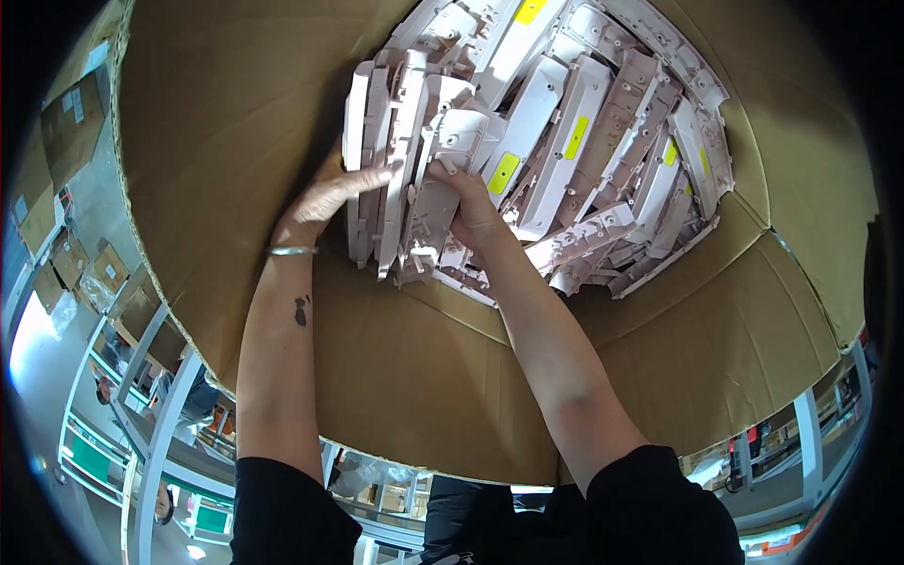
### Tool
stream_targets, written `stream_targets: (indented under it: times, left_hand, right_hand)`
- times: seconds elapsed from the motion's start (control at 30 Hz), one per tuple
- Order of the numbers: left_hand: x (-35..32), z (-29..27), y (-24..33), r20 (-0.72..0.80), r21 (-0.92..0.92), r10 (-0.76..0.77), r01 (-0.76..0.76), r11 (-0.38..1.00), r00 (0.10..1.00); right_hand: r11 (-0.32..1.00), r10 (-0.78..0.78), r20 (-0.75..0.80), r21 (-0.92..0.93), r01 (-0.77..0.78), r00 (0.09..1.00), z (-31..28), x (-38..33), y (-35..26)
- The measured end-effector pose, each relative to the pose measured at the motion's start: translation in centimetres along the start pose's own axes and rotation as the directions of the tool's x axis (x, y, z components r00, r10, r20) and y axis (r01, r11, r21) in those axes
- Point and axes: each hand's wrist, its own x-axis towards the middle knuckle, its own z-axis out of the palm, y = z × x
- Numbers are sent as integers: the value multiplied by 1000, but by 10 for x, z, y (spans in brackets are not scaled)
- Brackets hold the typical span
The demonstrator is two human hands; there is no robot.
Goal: Sorting and stacking pink plastic components from a large cardboard box onto a workbench.
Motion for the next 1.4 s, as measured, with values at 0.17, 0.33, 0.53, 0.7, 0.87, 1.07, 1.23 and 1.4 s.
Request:
stream_targets:
  times: [0.17, 0.33, 0.53, 0.7, 0.87, 1.07, 1.23, 1.4]
  left_hand:
    - [-28, 24, 9, 0, 54, 8, -8, 999, 1000]
    - [-88, 65, 29, 45, -205, 99, -88, 975, 994]
    - [-187, 148, 85, 122, -333, 191, -141, 932, 974]
    - [-262, 236, 100, 31, -330, 121, -104, 938, 992]
    - [-369, 345, 159, 89, -231, 319, -292, 928, 944]
    - [-425, 447, 218, 465, -254, 403, -317, 914, 788]
    - [-458, 561, 249, 690, -128, 241, -213, 969, 683]
    - [-506, 763, 269, 830, 107, 24, -202, 974, 558]
  right_hand:
    - [997, 1, -27, -76, -3, 1000, 14, -37, -24]
    - [905, -78, -22, -422, 62, 997, 47, -114, -72]
    - [767, -209, 92, -602, 222, 973, 117, -274, -156]
    - [666, -417, 146, -622, 411, 897, 111, -417, -192]
    - [615, -479, 132, -655, 439, 868, 131, -565, -223]
    - [721, -650, 28, -292, 628, 760, 121, -711, -226]
    - [481, -875, -156, -194, 855, 458, 84, -800, -216]
    - [261, -927, -313, -146, 954, 206, 2, -932, -252]
